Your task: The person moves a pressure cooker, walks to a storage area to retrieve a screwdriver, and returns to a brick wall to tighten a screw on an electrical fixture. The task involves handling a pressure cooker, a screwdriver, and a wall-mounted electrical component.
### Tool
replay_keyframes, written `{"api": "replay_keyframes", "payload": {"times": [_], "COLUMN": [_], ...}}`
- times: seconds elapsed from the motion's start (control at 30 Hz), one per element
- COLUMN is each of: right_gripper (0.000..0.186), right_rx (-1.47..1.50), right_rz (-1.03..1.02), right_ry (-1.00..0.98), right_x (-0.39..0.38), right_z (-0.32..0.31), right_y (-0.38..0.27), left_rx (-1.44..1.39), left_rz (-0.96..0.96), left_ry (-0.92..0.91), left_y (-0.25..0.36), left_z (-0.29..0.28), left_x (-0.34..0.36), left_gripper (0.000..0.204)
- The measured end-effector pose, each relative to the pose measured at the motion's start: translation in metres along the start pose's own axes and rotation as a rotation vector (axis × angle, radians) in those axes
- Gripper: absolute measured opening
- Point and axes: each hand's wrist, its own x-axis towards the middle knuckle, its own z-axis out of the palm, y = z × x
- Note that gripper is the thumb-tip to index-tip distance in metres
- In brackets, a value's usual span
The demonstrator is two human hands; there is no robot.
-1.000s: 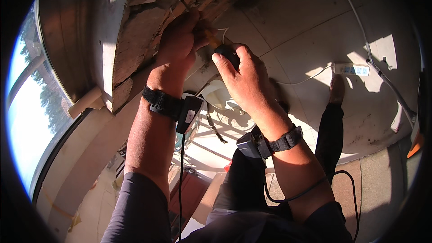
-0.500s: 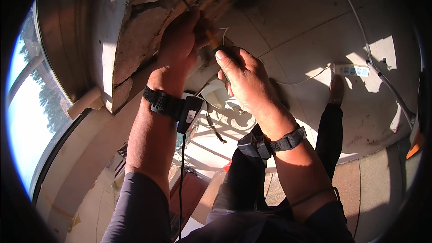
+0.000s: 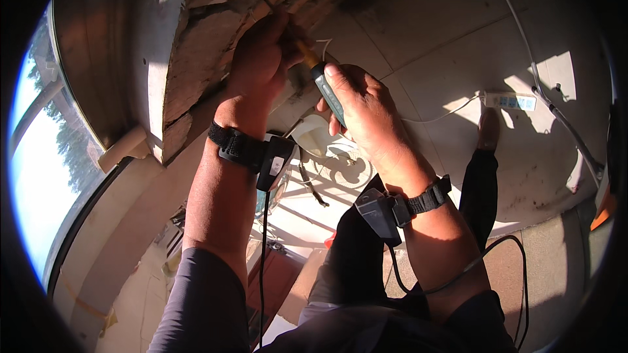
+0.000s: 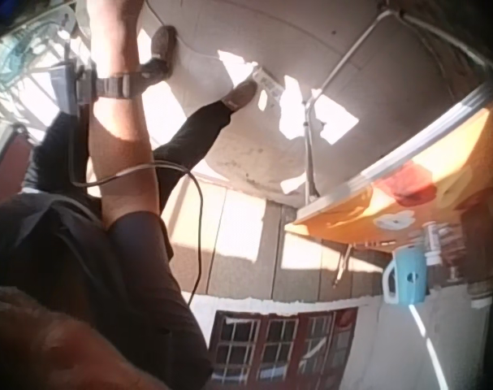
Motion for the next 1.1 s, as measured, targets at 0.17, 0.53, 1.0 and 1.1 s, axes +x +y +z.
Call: {"api": "replay_keyframes", "payload": {"times": [0.17, 0.53, 1.0, 1.1], "right_gripper": [0.025, 0.035, 0.034, 0.032], "right_rx": [-0.771, -0.461, 0.446, 0.569], "right_rz": [-0.459, -0.245, 0.231, 0.305], "right_ry": [0.227, 0.087, -0.223, -0.288], "right_x": [-0.004, 0.000, -0.003, 0.005], "right_z": [0.015, 0.011, 0.001, -0.009], "right_y": [0.000, -0.001, -0.017, -0.008], "left_rx": [-0.003, -0.022, 0.005, -0.015], "left_rz": [-0.037, -0.013, 0.019, 0.036], "left_ry": [0.102, 0.110, 0.026, 0.037], "left_y": [0.001, -0.001, -0.002, 0.001], "left_z": [0.009, 0.008, -0.001, 0.005], "left_x": [-0.005, -0.004, 0.003, 0.003], "left_gripper": [0.027, 0.027, 0.027, 0.027]}}
